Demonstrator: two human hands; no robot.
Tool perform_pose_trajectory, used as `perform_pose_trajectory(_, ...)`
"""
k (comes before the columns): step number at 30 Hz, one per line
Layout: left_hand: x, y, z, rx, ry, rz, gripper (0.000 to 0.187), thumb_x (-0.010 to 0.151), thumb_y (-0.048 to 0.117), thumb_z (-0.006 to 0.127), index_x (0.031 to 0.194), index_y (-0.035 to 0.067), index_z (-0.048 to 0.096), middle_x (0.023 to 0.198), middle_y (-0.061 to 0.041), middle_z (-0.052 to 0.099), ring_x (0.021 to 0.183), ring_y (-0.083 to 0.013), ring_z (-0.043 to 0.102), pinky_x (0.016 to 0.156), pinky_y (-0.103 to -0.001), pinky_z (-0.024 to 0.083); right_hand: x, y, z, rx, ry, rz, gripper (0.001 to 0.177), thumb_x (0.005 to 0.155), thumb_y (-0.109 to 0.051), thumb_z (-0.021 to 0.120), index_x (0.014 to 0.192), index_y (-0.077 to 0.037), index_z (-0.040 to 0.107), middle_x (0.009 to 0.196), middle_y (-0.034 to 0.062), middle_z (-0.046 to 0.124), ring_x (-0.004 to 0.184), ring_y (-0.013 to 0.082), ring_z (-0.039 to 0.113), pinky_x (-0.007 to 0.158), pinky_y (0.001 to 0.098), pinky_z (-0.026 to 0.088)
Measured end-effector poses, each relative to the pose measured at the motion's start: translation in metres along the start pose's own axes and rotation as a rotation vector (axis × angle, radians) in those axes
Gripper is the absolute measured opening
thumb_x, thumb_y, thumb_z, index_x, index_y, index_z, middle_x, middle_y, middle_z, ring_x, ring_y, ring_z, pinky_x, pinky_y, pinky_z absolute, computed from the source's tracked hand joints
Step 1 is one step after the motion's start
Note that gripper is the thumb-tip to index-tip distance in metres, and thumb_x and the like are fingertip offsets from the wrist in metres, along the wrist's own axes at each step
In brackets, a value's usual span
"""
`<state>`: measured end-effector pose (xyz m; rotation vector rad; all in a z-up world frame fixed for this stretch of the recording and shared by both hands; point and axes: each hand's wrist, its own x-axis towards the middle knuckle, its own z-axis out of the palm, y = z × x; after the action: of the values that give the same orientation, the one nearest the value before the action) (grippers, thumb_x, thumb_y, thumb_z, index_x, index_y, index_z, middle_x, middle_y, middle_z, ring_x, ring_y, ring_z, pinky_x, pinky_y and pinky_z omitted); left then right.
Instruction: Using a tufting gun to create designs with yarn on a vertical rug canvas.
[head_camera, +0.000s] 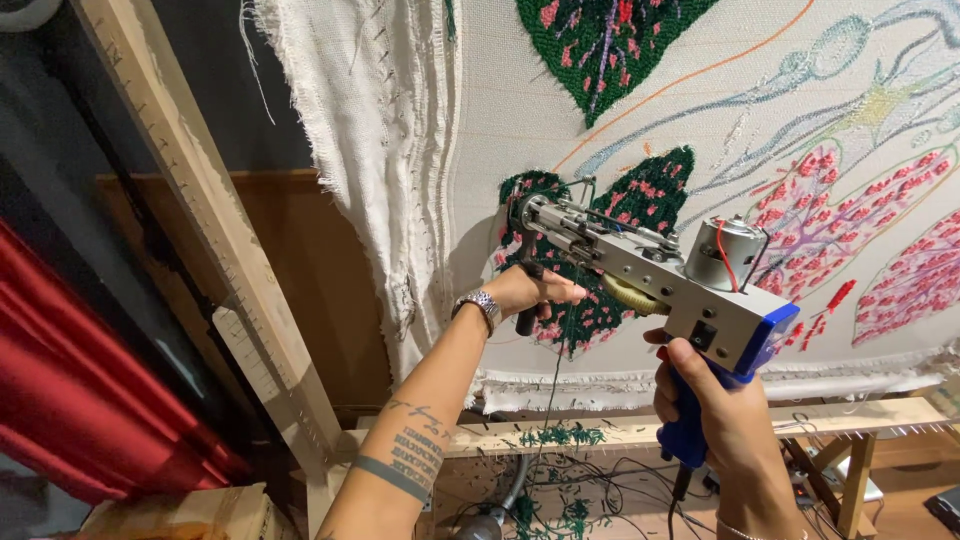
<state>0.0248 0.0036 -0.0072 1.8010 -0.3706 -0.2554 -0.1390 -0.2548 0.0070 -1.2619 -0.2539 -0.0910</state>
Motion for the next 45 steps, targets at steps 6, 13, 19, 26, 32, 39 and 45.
perform_pose_trajectory(6, 0.004, 0.011, -0.004, 0.050, 0.067, -0.070, 0.041, 0.081, 0.042, 0.081, 0.110, 0.013, 0.081, 0.100, 0.002, 0.080, 0.049, -0.0092, 0.056, 0.053, -0.028, 0.052, 0.006, 0.006, 0.016, -0.042, 0.033, -0.030, 0.036, 0.091, -0.027, 0.072, 0.110, 0.003, 0.068, 0.066, 0.0023, 0.052, 0.051, 0.0124, 0.049, 0.045, 0.0294, 0.041)
perform_pose_trajectory(13, 0.024, -0.011, -0.020, -0.033, 0.118, 0.027, 0.041, 0.083, 0.042, 0.080, 0.112, 0.012, 0.081, 0.098, 0.001, 0.080, 0.050, -0.0077, 0.054, 0.051, -0.027, 0.048, 0.010, 0.019, 0.039, -0.201, 0.132, -0.017, 0.027, 0.091, -0.022, 0.075, 0.094, 0.002, 0.062, 0.062, 0.0034, 0.055, 0.048, 0.0146, 0.052, 0.043, 0.0305, 0.041)
perform_pose_trajectory(19, 0.015, 0.001, -0.021, 0.013, 0.179, -0.046, 0.041, 0.084, 0.042, 0.080, 0.111, 0.012, 0.083, 0.092, 0.002, 0.080, 0.049, -0.0075, 0.049, 0.048, -0.027, 0.043, 0.008, 0.019, 0.047, -0.104, 0.134, -0.070, 0.023, 0.091, -0.023, 0.072, 0.095, -0.001, 0.065, 0.061, 0.0034, 0.054, 0.047, 0.0138, 0.050, 0.043, 0.0301, 0.041)
perform_pose_trajectory(26, 0.032, -0.008, -0.030, 0.003, 0.161, -0.004, 0.037, 0.082, 0.037, 0.080, 0.110, 0.013, 0.081, 0.102, -0.003, 0.081, 0.054, -0.0062, 0.054, 0.047, -0.028, 0.043, 0.011, 0.020, 0.045, -0.052, 0.137, -0.072, 0.027, 0.092, -0.024, 0.072, 0.097, 0.002, 0.065, 0.063, 0.0049, 0.053, 0.049, 0.0145, 0.049, 0.042, 0.0312, 0.041)
perform_pose_trajectory(32, 0.047, -0.017, -0.037, 0.064, 0.155, 0.062, 0.036, 0.082, 0.032, 0.083, 0.112, 0.012, 0.081, 0.105, -0.004, 0.082, 0.064, -0.0074, 0.059, 0.050, -0.025, 0.045, 0.015, 0.006, 0.053, -0.028, 0.136, -0.117, 0.026, 0.090, -0.022, 0.070, 0.100, 0.000, 0.061, 0.071, 0.0034, 0.059, 0.051, 0.0125, 0.049, 0.042, 0.0310, 0.042)
perform_pose_trajectory(39, 0.027, 0.017, -0.032, 0.051, 0.209, -0.026, 0.038, 0.082, 0.036, 0.085, 0.111, 0.012, 0.083, 0.112, -0.006, 0.082, 0.048, -0.0065, 0.047, 0.049, -0.027, 0.044, 0.018, 0.009, 0.048, -0.024, 0.100, -0.106, 0.028, 0.094, -0.024, 0.071, 0.100, 0.002, 0.063, 0.066, 0.0047, 0.053, 0.051, 0.0140, 0.050, 0.044, 0.0313, 0.042)
perform_pose_trajectory(45, 0.017, 0.026, -0.023, 0.058, 0.142, 0.044, 0.045, 0.081, 0.037, 0.084, 0.121, 0.017, 0.079, 0.116, -0.004, 0.079, 0.053, -0.0044, 0.053, 0.052, -0.024, 0.049, 0.013, 0.007, 0.032, 0.018, 0.044, -0.049, 0.035, 0.094, -0.026, 0.069, 0.115, 0.003, 0.067, 0.066, 0.0023, 0.050, 0.052, 0.0130, 0.047, 0.046, 0.0290, 0.039)
